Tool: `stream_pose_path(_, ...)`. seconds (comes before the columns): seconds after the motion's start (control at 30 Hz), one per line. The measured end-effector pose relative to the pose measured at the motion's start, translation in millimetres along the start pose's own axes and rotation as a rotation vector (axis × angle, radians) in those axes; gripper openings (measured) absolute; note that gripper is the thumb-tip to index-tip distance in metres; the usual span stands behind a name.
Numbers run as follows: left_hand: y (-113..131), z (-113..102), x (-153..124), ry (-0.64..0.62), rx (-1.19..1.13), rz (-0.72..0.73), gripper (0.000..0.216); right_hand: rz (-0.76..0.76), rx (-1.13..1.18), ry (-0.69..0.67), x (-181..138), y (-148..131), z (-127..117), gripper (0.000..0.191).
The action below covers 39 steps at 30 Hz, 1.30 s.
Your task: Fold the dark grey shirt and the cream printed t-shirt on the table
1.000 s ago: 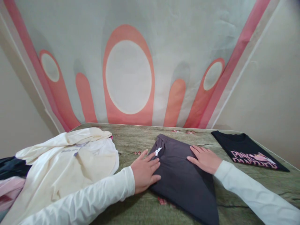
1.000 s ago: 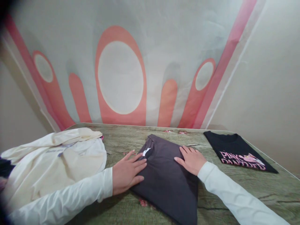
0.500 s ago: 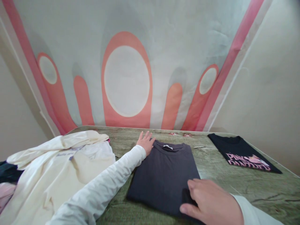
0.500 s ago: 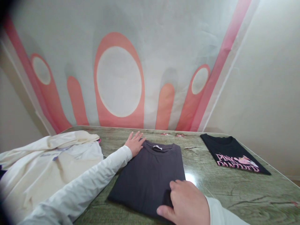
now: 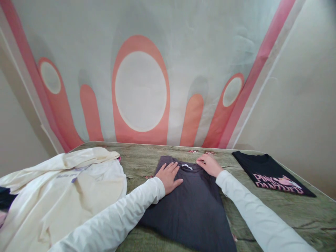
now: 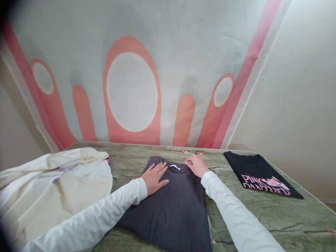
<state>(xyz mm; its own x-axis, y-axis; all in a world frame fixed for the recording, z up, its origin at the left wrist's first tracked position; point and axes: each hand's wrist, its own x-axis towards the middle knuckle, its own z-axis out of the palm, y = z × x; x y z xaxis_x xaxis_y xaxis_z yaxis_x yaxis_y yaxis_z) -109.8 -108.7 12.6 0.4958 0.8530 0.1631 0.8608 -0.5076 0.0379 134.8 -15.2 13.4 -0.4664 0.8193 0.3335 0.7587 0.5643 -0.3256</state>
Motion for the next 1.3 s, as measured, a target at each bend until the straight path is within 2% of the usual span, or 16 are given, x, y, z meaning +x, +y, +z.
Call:
stream_pose_path(0.17,-1,4,0,0.044,0.017,-0.034,0.065,-0.075,0.045,-0.031,-5,-7,12,0.027)
stream_pose_path(0.33,-2,9,0,0.066,0.044,-0.111,0.070,-0.078,0.084,-0.027,-7,-6,11,0.025)
stream_pose_path(0.6,0,7,-1,0.056,0.041,-0.111,0.066,-0.066,0.144,-0.002,-8,-8,13,0.022)
stream_pose_path(0.7,0,6,-2,0.063,0.032,-0.099,0.064,-0.028,0.143,0.030,-8,-11,12,0.020)
stream_pose_path(0.8,0,6,-2,0.064,0.028,-0.097,0.062,0.012,0.080,0.121,-8,-14,10,0.018)
stream_pose_path(0.9,2,5,-2,0.074,0.033,-0.093,0.060,-0.022,0.035,0.166,-8,-16,11,0.017)
stream_pose_path(1.03,5,-2,0,0.095,0.062,0.015,0.053,-0.023,0.060,0.172,-8,-10,18,0.017)
stream_pose_path(1.13,5,-6,1,0.042,0.046,0.149,0.050,0.042,0.124,0.215,-6,-2,22,0.018)
stream_pose_path(1.2,4,-7,2,0.004,0.021,0.172,0.050,0.091,0.203,0.240,-4,5,16,0.021)
stream_pose_path(1.3,2,-7,1,-0.011,-0.002,0.169,0.053,0.169,0.335,0.274,-2,14,-5,0.026)
